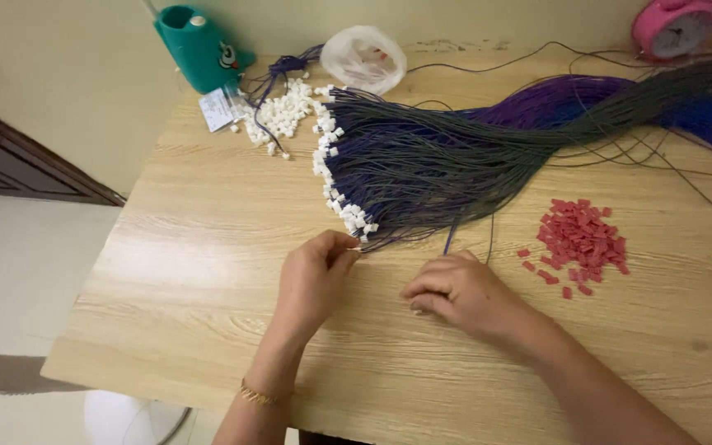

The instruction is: Manually attach small red plastic components to the white connectors of organized wire bundles.

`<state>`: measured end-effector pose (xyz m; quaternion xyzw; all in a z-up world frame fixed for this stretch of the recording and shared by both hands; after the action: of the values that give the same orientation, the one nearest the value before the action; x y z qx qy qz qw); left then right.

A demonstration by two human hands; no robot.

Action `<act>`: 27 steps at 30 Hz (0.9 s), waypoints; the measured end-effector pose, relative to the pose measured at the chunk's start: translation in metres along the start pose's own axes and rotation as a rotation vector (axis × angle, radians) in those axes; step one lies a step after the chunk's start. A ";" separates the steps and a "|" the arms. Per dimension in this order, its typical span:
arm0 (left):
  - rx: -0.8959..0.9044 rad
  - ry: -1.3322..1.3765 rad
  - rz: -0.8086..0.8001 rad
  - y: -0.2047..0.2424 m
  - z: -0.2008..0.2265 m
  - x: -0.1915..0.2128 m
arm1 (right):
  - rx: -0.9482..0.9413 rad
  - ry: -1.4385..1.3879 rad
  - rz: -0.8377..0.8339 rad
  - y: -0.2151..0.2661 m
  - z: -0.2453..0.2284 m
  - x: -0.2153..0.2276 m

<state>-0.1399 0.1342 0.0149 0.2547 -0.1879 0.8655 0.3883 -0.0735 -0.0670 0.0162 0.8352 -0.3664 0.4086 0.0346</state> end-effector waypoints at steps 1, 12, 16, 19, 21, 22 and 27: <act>-0.001 -0.003 0.008 -0.002 -0.001 0.000 | 0.009 -0.003 0.000 0.001 0.002 0.001; -0.401 -0.214 0.120 -0.002 -0.002 -0.012 | -0.347 0.011 0.523 0.041 0.058 0.090; -0.427 -0.147 0.087 0.010 0.013 -0.008 | -0.506 0.146 0.639 0.070 0.073 0.114; -0.267 -0.063 -0.021 0.019 0.026 -0.013 | -0.603 0.171 0.682 0.093 0.086 0.124; -0.106 0.027 -0.082 0.018 0.016 -0.017 | -0.543 0.311 0.573 0.089 0.081 0.115; -0.115 0.039 -0.092 0.016 0.010 -0.022 | -0.550 0.324 0.583 0.087 0.074 0.116; 0.028 0.234 -0.157 0.016 -0.018 -0.034 | -0.364 0.560 0.376 0.072 0.064 0.094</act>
<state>-0.1381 0.1144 -0.0217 0.1713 -0.1085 0.8589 0.4703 -0.0397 -0.1973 0.0231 0.5896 -0.5560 0.5485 0.2058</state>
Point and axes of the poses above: each hand's wrist, its own y-axis away from the middle knuckle, its own x-axis out of the back of the hand, z = x × y, the point moved 5 cm from there along -y, towards the middle knuckle, and after that the axes turned 15 degrees about z, right-handed, at the moved point
